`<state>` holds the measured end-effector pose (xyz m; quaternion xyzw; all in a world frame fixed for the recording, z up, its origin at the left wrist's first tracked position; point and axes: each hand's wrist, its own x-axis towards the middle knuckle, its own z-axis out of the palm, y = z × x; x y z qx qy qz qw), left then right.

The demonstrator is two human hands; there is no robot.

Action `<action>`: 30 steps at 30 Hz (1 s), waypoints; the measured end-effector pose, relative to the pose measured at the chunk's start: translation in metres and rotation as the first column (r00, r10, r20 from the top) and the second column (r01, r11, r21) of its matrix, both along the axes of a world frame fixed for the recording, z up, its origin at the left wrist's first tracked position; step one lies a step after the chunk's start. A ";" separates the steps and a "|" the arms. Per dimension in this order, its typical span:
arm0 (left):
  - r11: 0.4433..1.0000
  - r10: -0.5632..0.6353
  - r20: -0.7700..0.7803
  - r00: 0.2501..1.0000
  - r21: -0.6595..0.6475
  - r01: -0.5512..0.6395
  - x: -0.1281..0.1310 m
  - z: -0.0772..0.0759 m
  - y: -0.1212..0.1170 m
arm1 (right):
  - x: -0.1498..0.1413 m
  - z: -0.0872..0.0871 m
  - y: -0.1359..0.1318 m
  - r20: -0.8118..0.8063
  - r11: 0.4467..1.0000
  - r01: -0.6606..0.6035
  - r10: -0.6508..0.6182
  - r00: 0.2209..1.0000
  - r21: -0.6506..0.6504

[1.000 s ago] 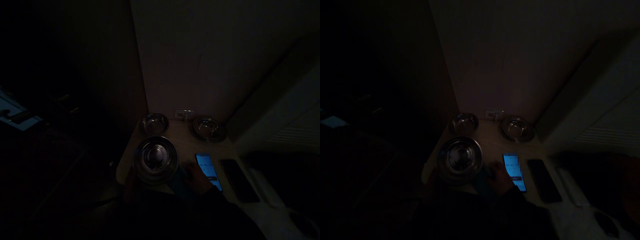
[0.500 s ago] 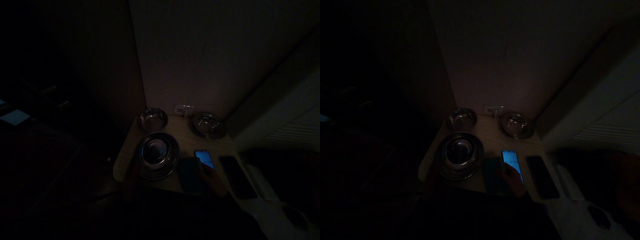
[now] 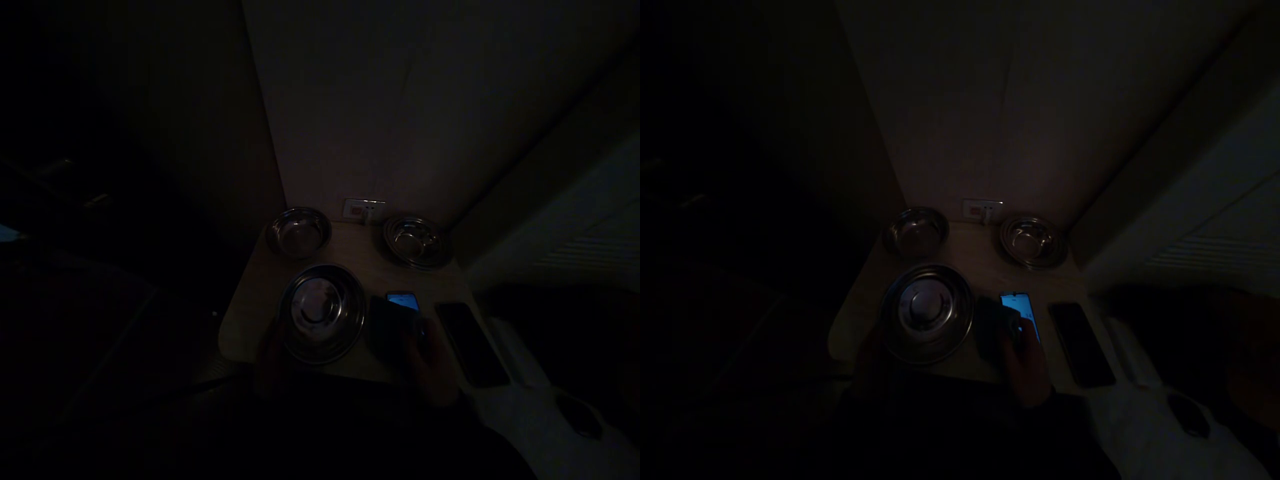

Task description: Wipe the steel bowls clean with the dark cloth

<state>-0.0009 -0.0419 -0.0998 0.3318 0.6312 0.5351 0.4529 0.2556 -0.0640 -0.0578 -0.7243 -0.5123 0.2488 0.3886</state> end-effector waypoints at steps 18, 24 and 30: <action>0.992 0.114 0.289 0.950 0.016 -0.124 0.035 0.012 0.005 | -0.042 -0.042 0.003 0.760 0.800 -0.599 0.371 0.534 0.030; 0.944 0.155 0.355 0.922 0.223 -0.244 0.048 0.005 0.018 | -0.044 -0.039 0.007 0.747 0.803 -0.596 0.412 0.523 -0.025; 0.972 0.004 0.110 0.994 0.234 -0.030 0.052 -0.004 0.012 | -0.050 -0.049 0.010 0.732 0.731 -0.683 0.465 0.499 0.002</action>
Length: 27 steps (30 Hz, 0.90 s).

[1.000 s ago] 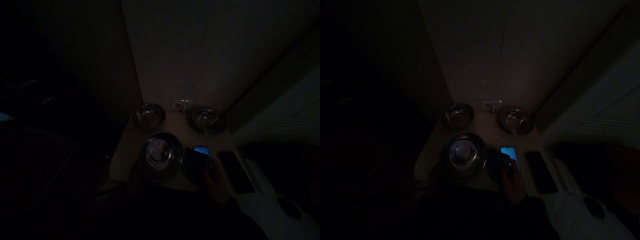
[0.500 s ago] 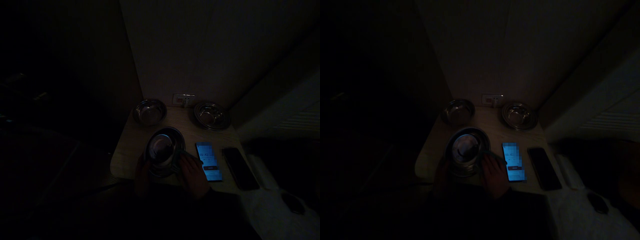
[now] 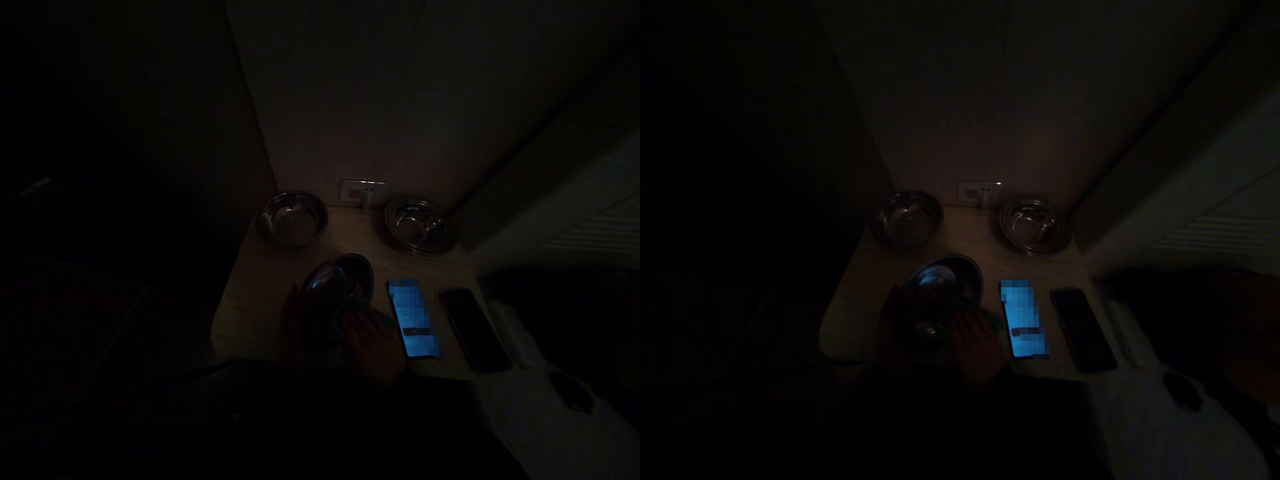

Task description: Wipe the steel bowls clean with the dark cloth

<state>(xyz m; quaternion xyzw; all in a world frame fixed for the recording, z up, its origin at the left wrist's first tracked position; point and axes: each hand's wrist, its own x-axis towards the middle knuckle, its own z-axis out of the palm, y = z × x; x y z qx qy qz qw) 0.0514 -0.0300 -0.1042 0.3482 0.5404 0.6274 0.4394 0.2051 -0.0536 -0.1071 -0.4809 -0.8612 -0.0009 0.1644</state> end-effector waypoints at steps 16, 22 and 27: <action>0.992 -0.003 -0.416 0.909 -0.113 -0.048 0.001 0.028 0.005 | -0.002 0.003 0.017 -0.169 0.976 -0.159 0.134 0.976 -0.146; 0.978 -0.065 -0.581 0.811 -0.198 -0.064 -0.007 0.019 0.009 | -0.010 0.013 0.016 -0.191 0.968 -0.092 0.047 0.981 -0.233; 0.975 -0.064 -0.658 0.750 -0.202 -0.094 -0.006 0.017 0.010 | -0.025 0.008 0.008 -0.317 0.955 -0.095 0.001 0.949 -0.281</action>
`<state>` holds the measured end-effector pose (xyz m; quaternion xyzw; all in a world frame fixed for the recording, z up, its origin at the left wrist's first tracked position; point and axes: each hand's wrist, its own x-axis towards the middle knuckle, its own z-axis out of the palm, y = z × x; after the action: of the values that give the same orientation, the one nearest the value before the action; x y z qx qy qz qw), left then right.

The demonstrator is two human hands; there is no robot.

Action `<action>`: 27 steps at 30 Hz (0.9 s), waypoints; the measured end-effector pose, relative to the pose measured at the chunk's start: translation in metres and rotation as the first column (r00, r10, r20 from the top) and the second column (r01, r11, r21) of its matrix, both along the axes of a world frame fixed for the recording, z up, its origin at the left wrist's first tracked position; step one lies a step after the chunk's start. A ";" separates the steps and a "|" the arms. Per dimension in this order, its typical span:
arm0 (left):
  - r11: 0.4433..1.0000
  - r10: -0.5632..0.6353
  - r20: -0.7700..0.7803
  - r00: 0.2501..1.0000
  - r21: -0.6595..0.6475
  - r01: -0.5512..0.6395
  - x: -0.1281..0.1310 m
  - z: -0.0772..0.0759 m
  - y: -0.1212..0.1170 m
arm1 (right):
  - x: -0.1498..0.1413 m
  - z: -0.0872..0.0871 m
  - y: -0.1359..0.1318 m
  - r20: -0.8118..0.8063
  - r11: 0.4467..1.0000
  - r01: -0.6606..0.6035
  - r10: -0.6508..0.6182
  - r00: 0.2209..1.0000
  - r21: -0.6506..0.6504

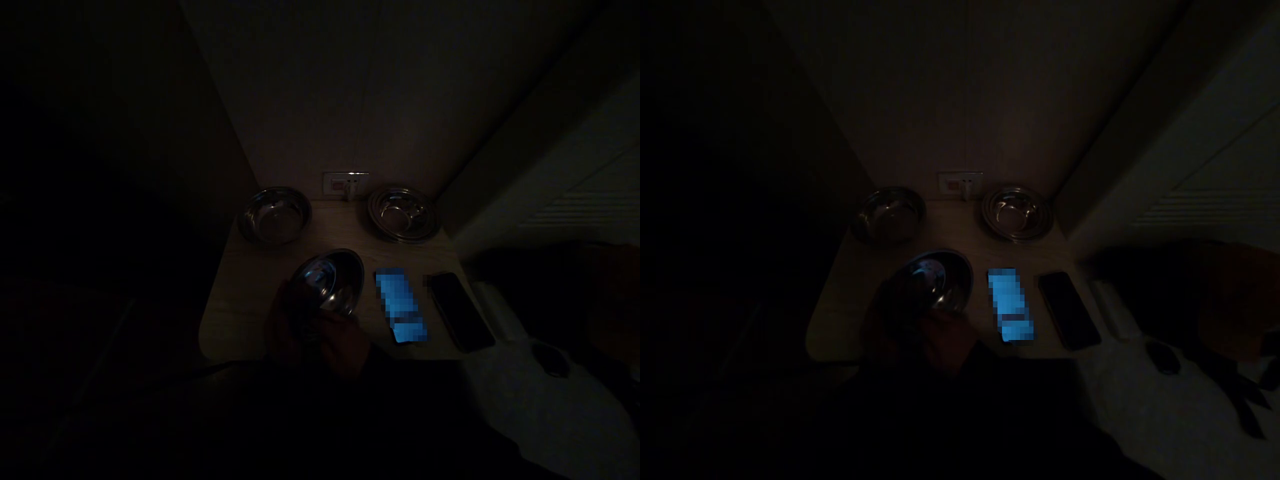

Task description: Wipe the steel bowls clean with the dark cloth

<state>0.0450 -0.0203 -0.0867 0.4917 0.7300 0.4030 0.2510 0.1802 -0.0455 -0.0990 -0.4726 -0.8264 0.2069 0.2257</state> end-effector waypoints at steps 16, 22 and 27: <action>1.000 -0.017 0.167 0.986 0.020 0.014 0.000 -0.004 0.002 | -0.013 0.009 -0.010 -0.095 0.998 -0.043 0.046 0.994 0.038; 0.999 -0.028 0.317 0.948 0.033 0.018 -0.007 -0.005 0.007 | -0.010 -0.015 -0.011 0.012 0.973 -0.018 0.016 1.000 0.230; 0.995 -0.061 0.371 0.927 0.091 0.029 -0.010 -0.012 0.000 | 0.021 -0.011 -0.001 0.164 0.954 -0.147 0.106 0.981 0.261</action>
<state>0.0355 -0.0208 -0.0985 0.4329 0.6397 0.5136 0.3736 0.2010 -0.0463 -0.1102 -0.3971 -0.8901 0.0697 0.2126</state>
